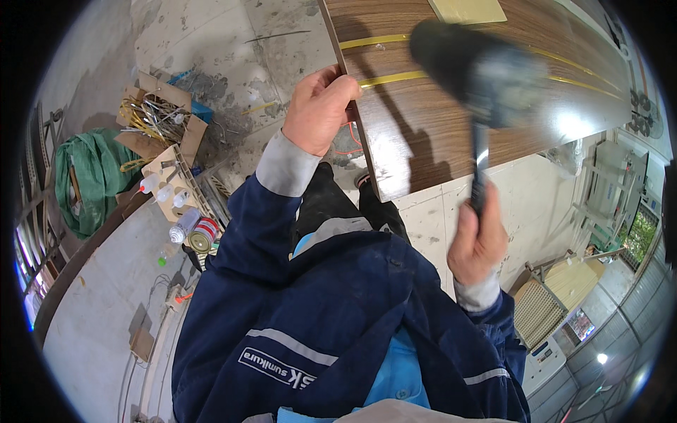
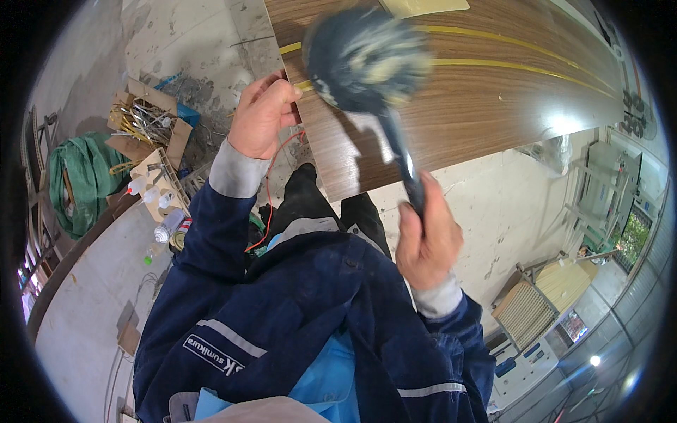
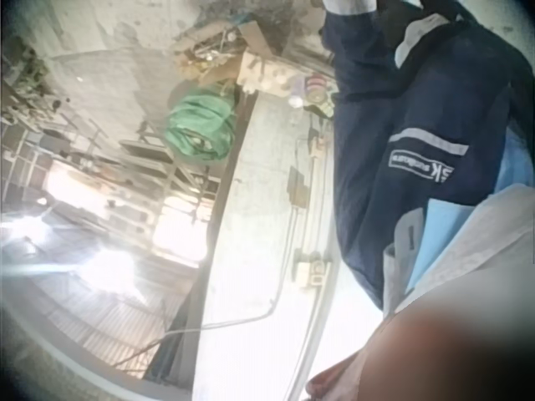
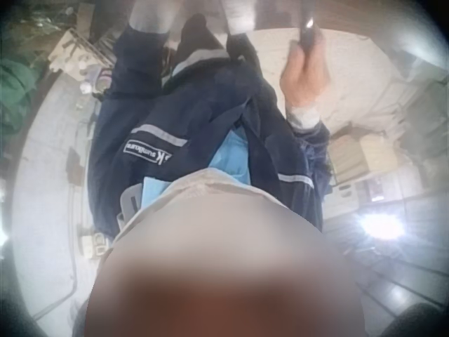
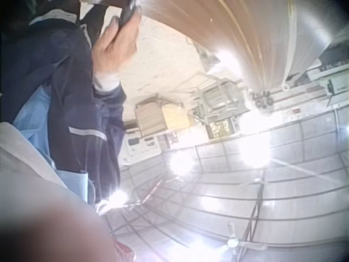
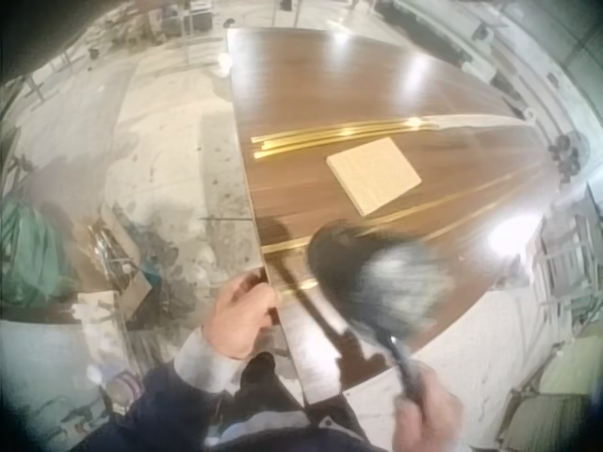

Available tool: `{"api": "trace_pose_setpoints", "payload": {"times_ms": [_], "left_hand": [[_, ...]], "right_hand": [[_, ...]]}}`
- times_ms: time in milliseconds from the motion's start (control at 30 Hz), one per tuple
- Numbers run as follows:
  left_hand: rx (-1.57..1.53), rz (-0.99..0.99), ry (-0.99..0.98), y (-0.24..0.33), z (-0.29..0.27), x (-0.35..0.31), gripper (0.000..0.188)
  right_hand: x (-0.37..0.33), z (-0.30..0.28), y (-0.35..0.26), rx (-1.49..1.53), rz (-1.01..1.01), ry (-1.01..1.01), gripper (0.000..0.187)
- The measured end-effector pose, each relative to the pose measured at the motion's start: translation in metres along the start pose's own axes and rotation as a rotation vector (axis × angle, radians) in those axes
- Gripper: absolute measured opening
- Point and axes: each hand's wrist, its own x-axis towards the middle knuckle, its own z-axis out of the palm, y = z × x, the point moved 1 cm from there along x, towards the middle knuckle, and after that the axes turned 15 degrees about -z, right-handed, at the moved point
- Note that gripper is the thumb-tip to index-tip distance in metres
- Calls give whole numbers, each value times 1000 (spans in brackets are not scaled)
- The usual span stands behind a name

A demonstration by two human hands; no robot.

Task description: The person applies yellow veneer strips to a large wooden board. They use a rubber mallet and a small block to press the strips into place, then use shears to trim the excess material. The person works along the length of the board, securing the veneer.

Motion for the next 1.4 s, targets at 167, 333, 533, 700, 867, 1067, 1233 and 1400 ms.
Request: {"api": "trace_pose_setpoints", "payload": {"times_ms": [167,333,533,700,867,1067,1233,1400], "left_hand": [[37,-16,19,0,-4,-2,28],[-88,-52,-1,3,4,-3,25],[329,56,3,4,0,3,39],[830,79,5,41,-12,-4,56],[1601,982,350,30,50,-12,87],[1851,1020,135,-23,173,57,103],[1967,933,275,-51,286,131,113],[2003,874,305,-74,404,200,120]], "right_hand": [[-6,8,8,73,97,-7,45],[-13,12,18,6,207,-55,43],[-54,13,28,460,471,191,37],[-101,-4,42,721,678,471,42],[-142,-30,66,761,831,764,40],[-170,-54,124,816,950,963,38],[-192,-89,177,833,996,1027,35],[-223,-130,223,778,1040,1045,36]]}}
